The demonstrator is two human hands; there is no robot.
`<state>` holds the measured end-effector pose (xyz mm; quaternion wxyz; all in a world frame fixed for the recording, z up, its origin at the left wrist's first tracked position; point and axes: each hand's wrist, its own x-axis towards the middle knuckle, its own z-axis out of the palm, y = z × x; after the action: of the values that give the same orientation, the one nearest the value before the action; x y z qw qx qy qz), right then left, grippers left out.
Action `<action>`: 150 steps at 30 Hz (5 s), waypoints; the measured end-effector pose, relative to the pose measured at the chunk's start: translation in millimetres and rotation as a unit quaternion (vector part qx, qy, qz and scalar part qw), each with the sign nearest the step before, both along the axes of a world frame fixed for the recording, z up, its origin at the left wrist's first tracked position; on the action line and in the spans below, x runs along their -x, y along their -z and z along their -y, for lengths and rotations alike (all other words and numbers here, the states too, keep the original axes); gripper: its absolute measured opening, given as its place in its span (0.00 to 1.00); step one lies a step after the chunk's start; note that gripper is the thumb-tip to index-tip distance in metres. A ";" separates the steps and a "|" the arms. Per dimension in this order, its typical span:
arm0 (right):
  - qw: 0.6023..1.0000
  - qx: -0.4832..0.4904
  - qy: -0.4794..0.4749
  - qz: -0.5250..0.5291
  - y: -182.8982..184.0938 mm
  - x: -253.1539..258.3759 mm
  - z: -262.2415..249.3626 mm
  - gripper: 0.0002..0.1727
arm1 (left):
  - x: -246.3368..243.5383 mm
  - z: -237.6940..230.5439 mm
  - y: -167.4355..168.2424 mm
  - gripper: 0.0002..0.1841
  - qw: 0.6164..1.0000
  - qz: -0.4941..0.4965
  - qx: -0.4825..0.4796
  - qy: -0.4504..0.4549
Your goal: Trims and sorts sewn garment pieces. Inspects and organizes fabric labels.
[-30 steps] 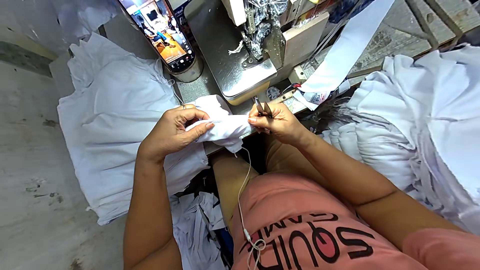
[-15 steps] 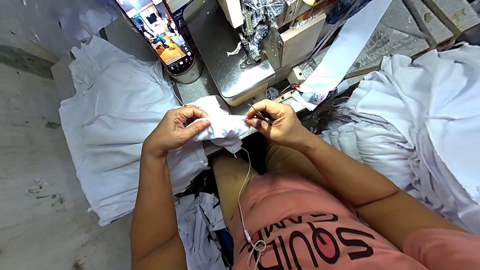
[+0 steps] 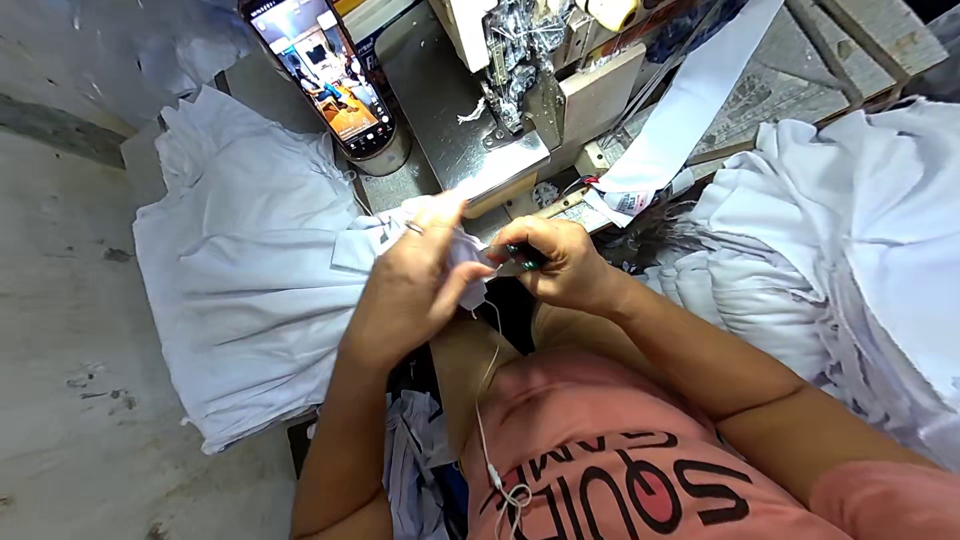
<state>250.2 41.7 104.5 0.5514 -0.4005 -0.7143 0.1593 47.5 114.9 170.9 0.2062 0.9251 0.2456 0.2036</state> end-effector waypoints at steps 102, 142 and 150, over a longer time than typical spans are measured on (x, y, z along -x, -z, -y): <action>0.946 0.263 -0.088 -0.168 -25.9 1.5 29.5 0.10 | 16.9 -52.8 -70.9 0.11 0.994 -0.058 0.087 0.026; 0.902 0.253 0.042 -0.348 15.2 -21.9 -1.5 0.08 | 2.4 -41.4 43.4 0.63 0.935 0.001 0.304 -0.183; 0.911 0.254 0.093 -0.313 11.4 -12.9 8.6 0.12 | 6.1 0.4 -20.1 0.44 0.936 -0.154 -0.069 -0.310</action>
<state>263.2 33.1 93.1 0.6389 -0.5213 -0.4000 0.4001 41.4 114.4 191.1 0.0284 0.8352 0.5338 0.1291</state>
